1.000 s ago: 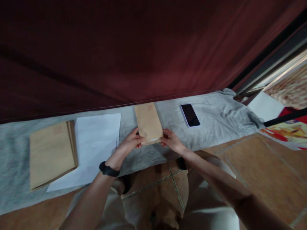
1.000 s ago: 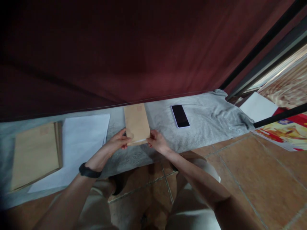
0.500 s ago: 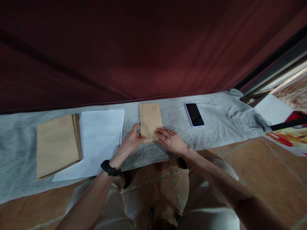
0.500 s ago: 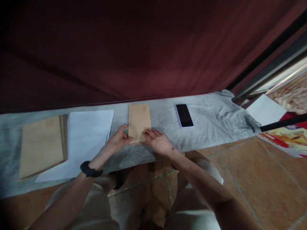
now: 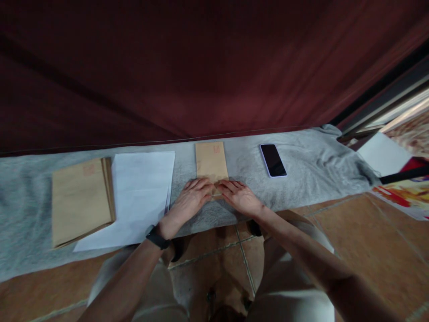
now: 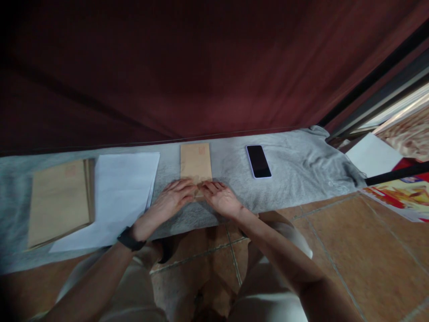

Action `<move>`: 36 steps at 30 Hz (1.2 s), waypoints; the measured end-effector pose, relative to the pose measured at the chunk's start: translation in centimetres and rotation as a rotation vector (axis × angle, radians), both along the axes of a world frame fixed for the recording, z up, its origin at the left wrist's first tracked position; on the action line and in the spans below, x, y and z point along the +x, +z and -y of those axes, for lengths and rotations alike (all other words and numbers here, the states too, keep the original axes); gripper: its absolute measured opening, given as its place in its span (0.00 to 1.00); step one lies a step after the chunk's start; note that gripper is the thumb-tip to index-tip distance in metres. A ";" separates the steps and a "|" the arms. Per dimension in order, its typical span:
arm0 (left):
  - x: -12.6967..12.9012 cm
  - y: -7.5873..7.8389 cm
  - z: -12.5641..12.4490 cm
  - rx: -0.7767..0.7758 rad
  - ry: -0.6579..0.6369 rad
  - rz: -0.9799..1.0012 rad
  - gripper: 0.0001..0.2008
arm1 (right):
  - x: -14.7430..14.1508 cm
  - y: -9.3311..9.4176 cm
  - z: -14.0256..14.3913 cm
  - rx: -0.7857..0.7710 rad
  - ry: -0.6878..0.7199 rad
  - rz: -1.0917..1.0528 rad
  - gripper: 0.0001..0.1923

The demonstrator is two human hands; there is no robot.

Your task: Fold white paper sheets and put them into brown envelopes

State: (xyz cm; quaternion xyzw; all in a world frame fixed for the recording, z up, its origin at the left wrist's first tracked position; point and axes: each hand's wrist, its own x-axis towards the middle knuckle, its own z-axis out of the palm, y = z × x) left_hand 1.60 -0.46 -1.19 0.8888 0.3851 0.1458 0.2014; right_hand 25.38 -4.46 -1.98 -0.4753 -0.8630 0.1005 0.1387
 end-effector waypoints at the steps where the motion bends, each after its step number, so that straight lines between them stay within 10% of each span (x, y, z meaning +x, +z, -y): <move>1: -0.1 0.0 0.0 0.005 -0.006 0.003 0.16 | 0.1 0.1 0.0 -0.001 0.003 -0.008 0.20; 8: -0.1 0.6 0.7 0.040 -0.041 -0.072 0.24 | 0.8 0.6 0.0 -0.014 0.072 -0.043 0.24; 36: 1.4 0.8 0.6 0.058 0.037 -0.060 0.07 | 0.2 1.0 -3.2 -0.118 -0.088 -0.281 0.11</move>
